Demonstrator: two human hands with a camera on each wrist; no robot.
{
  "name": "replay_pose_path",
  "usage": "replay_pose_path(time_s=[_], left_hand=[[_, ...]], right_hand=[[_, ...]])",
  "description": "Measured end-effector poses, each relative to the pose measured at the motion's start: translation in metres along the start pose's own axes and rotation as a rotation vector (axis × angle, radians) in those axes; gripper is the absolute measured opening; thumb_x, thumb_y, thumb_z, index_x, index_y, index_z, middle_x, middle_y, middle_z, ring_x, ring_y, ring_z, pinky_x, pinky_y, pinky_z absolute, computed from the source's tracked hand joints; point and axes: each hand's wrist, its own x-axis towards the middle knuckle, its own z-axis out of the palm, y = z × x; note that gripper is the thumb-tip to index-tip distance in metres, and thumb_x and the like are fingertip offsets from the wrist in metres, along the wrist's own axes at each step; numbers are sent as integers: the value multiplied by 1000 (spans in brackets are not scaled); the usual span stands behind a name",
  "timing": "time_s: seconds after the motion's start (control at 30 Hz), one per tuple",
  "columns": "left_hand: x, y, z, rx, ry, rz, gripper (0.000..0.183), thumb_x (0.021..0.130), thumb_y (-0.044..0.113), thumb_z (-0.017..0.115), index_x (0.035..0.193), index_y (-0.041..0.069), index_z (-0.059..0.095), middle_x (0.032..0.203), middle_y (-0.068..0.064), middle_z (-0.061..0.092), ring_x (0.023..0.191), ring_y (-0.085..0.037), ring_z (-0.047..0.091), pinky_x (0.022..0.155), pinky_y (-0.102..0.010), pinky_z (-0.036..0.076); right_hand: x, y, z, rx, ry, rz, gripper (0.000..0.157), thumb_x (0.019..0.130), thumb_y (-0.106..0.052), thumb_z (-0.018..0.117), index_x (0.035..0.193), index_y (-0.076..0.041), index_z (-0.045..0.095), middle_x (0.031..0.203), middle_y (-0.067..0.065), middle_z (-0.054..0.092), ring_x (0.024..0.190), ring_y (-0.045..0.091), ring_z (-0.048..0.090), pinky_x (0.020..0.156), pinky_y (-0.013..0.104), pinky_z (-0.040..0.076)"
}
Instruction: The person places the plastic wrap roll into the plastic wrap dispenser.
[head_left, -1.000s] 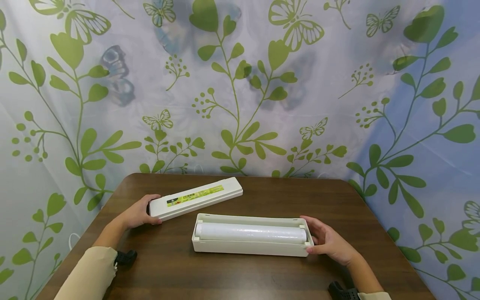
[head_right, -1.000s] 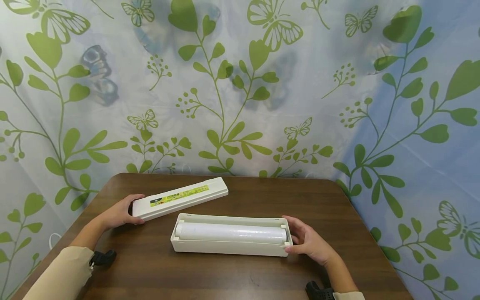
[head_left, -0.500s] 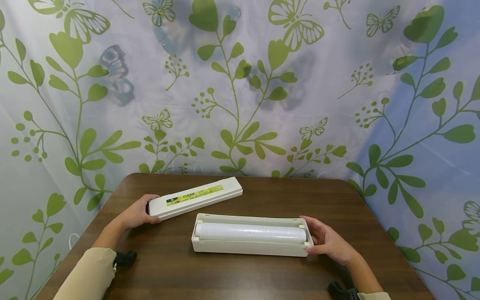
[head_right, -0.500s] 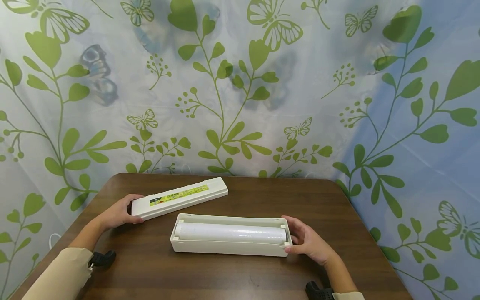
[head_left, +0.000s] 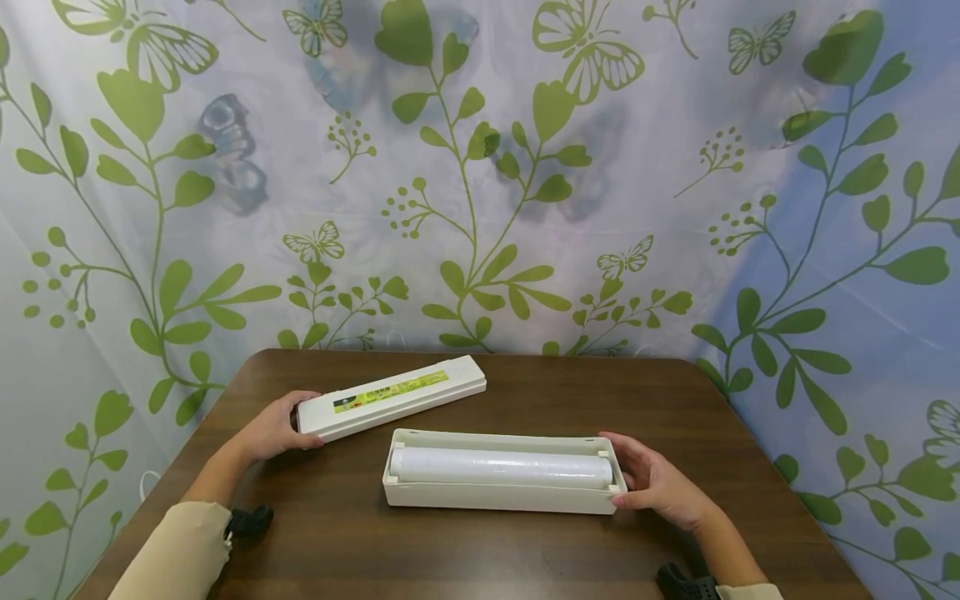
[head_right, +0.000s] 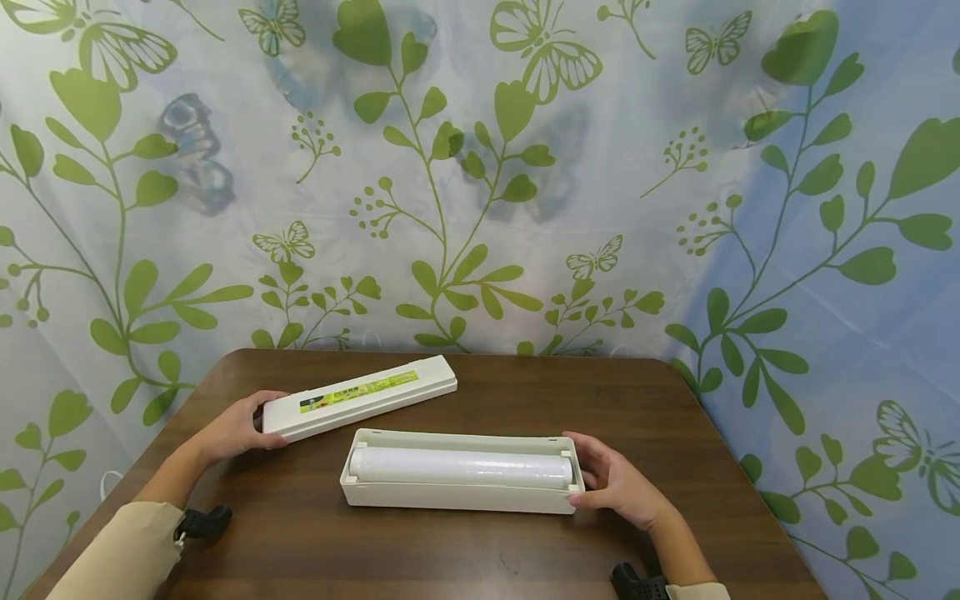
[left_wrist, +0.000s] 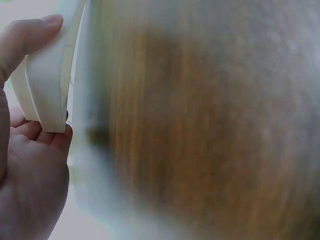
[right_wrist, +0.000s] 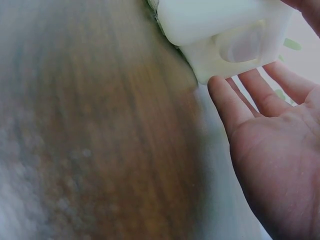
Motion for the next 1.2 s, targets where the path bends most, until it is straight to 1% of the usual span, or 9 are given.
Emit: replay_pose_path(time_s=[0.27, 0.47, 0.6, 0.7, 1.03, 1.2], left_hand=[[-1, 2, 0, 25, 64, 14, 86, 73, 41, 92, 140, 0, 55, 133, -22, 62, 111, -30, 58, 94, -46, 46], [-2, 2, 1, 41, 88, 11, 85, 73, 43, 92, 139, 1, 57, 132, -22, 63, 108, -30, 59, 92, -43, 47], [-2, 1, 1, 52, 100, 3, 84, 72, 44, 92, 138, 3, 59, 131, -20, 64, 108, -28, 59, 91, -43, 47], [-2, 0, 1, 51, 105, 12, 84, 72, 44, 92, 138, 2, 59, 129, -20, 65, 105, -27, 59, 89, -42, 48], [-3, -1, 1, 28, 113, 27, 83, 72, 42, 93, 137, 3, 61, 126, -17, 67, 101, -23, 60, 83, -34, 49], [-3, -2, 2, 12, 106, 32, 81, 73, 41, 93, 137, 4, 61, 126, -16, 67, 100, -23, 60, 82, -31, 50]], right_hand=[[0, -1, 1, 8, 2, 9, 95, 85, 7, 73, 157, 11, 12, 156, 16, 42, 129, 7, 55, 99, 30, 55], [0, 1, -1, 15, -4, -6, 95, 85, 9, 73, 157, 12, 12, 156, 16, 42, 131, 7, 54, 99, 29, 54], [0, 0, -2, 15, -9, -15, 94, 84, 8, 74, 157, 12, 13, 155, 16, 43, 131, 7, 54, 100, 28, 54], [0, -1, -2, 12, -10, -5, 94, 85, 7, 74, 157, 11, 13, 155, 15, 43, 131, 7, 54, 100, 28, 54], [-1, -3, -5, 22, -39, -8, 93, 87, 5, 72, 158, 10, 12, 158, 13, 40, 136, 7, 51, 102, 28, 52], [-1, -3, -5, 38, -52, -21, 92, 88, 6, 72, 158, 11, 12, 160, 16, 38, 138, 7, 50, 104, 27, 51]])
